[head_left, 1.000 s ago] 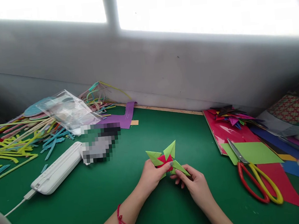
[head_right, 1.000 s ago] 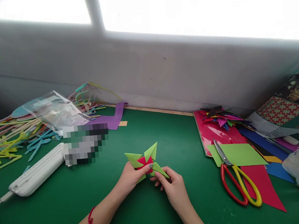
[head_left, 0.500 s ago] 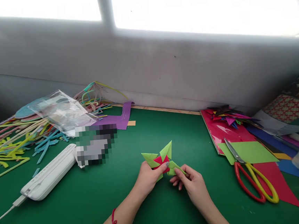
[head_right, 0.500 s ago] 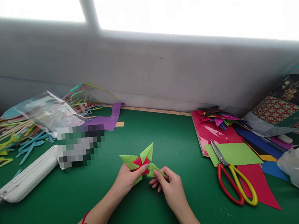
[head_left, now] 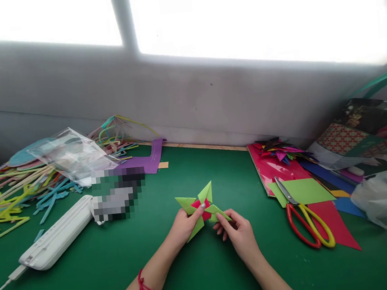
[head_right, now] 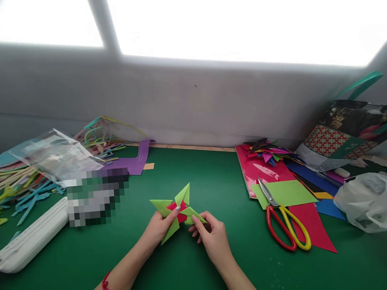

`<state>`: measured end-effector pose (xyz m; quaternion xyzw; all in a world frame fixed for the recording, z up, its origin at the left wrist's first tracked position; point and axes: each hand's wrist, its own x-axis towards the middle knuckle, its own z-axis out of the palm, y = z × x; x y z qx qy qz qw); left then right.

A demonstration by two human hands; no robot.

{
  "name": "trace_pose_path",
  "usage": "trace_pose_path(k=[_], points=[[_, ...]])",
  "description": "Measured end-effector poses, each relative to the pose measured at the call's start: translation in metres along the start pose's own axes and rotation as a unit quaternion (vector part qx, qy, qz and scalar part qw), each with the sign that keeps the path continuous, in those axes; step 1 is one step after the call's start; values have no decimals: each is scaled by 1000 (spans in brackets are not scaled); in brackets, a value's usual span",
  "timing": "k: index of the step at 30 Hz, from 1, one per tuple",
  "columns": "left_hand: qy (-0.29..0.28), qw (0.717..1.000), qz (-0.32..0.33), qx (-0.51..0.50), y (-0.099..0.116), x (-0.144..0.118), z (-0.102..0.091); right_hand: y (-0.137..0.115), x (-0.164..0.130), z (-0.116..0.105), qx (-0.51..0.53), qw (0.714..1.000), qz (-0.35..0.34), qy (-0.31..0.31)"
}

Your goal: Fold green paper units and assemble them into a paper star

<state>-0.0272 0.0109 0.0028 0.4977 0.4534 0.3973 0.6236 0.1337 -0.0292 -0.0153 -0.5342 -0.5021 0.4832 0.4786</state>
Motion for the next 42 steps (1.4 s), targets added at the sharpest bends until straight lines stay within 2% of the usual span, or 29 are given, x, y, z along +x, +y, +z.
trace_pose_path(k=[5, 12, 17, 23, 29, 35, 38, 42], points=[[-4, 999, -23, 26, -5, 1, -6, 1, 2, 1, 17, 998, -31, 45], [25, 1000, -11, -2, -5, 29, -14, -1, 46, -2, 82, 996, -33, -2], [-12, 999, 17, -36, 5, 56, -19, 0, 74, -10, 107, 993, -46, 33], [-65, 997, 2, -40, 4, 77, -28, 2, 87, -12, 125, 991, -41, 23], [-72, 997, 9, -26, 1, 80, -29, 1, 99, -12, 134, 990, -22, -30], [-68, 997, 16, -35, 3, 79, -26, -3, 103, -12, 139, 989, 5, -47], [-72, 996, 30, -31, 4, 77, -24, -2, 107, -13, 133, 987, 20, -83], [-79, 996, 23, -46, 4, 77, -24, -1, 111, -12, 125, 988, 6, -93]])
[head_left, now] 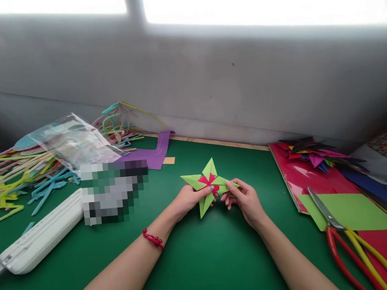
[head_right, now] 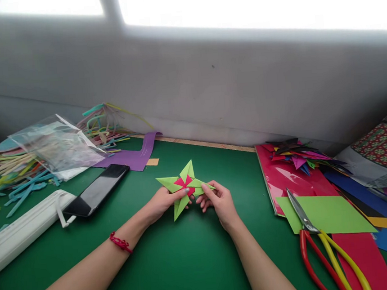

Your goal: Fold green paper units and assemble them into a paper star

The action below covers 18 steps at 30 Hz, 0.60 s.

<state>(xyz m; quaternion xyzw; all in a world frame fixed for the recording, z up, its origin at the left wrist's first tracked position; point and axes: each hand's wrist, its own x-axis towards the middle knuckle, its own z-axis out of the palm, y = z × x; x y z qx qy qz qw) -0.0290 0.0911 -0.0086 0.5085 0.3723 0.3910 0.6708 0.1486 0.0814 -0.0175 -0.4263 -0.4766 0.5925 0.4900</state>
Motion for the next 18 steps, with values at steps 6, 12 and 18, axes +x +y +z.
trace_pose_path(k=[6, 12, 18], points=[[3, 1000, -13, -6, 0, 1, -1, 0, -3, 6, -54, 998, -23, 9], [-6, 1000, 7, 28, 1, 1, 2, 0, -7, 15, -76, 994, -67, 27], [-5, 999, 5, 39, 2, 2, 4, 0, -3, 11, -64, 997, -37, 1]])
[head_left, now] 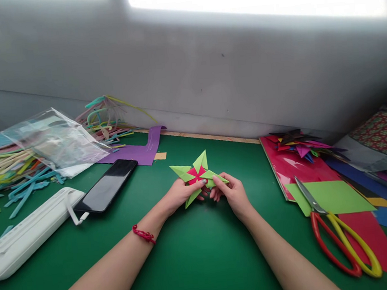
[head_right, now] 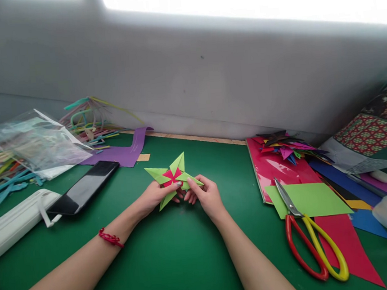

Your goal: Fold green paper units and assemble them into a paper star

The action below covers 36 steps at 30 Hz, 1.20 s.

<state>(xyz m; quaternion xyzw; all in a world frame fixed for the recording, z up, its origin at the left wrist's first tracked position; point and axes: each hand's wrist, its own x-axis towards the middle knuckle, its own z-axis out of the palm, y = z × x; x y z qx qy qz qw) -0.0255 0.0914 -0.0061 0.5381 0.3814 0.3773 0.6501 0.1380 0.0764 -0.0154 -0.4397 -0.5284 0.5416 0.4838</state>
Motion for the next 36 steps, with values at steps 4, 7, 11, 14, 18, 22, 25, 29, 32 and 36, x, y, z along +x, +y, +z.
trace_pose_path(k=[4, 7, 11, 14, 18, 22, 25, 29, 32, 36], points=[[9, 1000, -3, 1, 0, 0, 1, 1, 1, -2, -5, 1000, -2, 3], [31, 999, -2, -15, 0, 1, 1, 2, 1, -2, -1, 1000, -4, 0], [65, 997, 12, -29, -3, 3, -1, 1, 1, -1, 5, 1000, -3, -13], [64, 997, 32, -26, -4, 3, -2, 0, 1, -1, 9, 1000, 4, -17], [57, 997, 49, -6, -5, 3, -3, 1, 1, -1, 11, 1000, 11, -8], [35, 999, 35, -9, -5, 4, -3, 5, 3, -3, 21, 999, 8, 25], [21, 1000, 12, -15, -5, 5, -3, 7, 5, -5, 24, 998, -16, 63], [23, 1000, -5, 3, -6, 6, -3, 8, 6, -5, -1, 993, -64, 100], [11, 1000, -8, 27, -8, 7, -2, 9, 7, -5, -21, 989, -87, 114], [0, 999, 2, 47, -11, 7, -2, 11, 8, -6, -19, 989, -91, 117]])
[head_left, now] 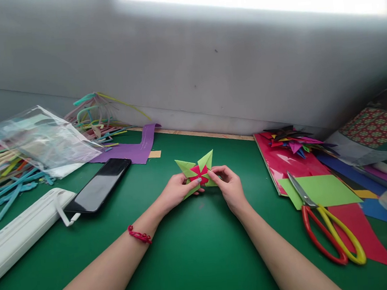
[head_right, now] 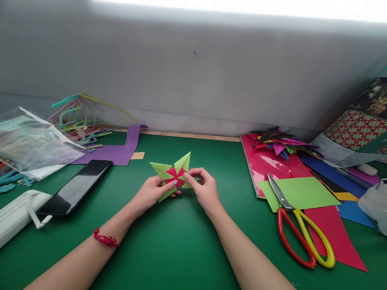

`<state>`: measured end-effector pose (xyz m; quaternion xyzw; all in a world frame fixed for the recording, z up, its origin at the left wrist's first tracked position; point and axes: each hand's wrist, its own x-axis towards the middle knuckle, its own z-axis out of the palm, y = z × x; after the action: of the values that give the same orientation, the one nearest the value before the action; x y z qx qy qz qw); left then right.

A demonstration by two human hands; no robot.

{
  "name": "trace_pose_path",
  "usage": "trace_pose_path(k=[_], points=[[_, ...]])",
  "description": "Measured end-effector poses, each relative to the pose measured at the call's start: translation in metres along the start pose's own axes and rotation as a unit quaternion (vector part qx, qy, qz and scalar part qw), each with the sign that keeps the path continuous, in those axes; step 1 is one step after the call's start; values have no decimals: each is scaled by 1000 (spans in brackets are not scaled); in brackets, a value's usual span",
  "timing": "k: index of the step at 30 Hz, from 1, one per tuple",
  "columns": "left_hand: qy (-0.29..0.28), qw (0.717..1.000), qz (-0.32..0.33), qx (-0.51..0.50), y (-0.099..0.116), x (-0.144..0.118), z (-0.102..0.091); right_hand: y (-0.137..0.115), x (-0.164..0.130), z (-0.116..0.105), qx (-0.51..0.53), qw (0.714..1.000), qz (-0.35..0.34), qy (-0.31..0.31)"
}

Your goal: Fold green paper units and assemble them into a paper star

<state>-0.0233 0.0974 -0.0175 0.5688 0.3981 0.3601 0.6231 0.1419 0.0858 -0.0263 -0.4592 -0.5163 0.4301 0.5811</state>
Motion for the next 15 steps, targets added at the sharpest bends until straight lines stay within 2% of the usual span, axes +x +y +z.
trace_pose_path(k=[15], points=[[5, 1000, -4, 2, 2, -1, 0, 3, 1, 0, 19, 999, 29, -5]])
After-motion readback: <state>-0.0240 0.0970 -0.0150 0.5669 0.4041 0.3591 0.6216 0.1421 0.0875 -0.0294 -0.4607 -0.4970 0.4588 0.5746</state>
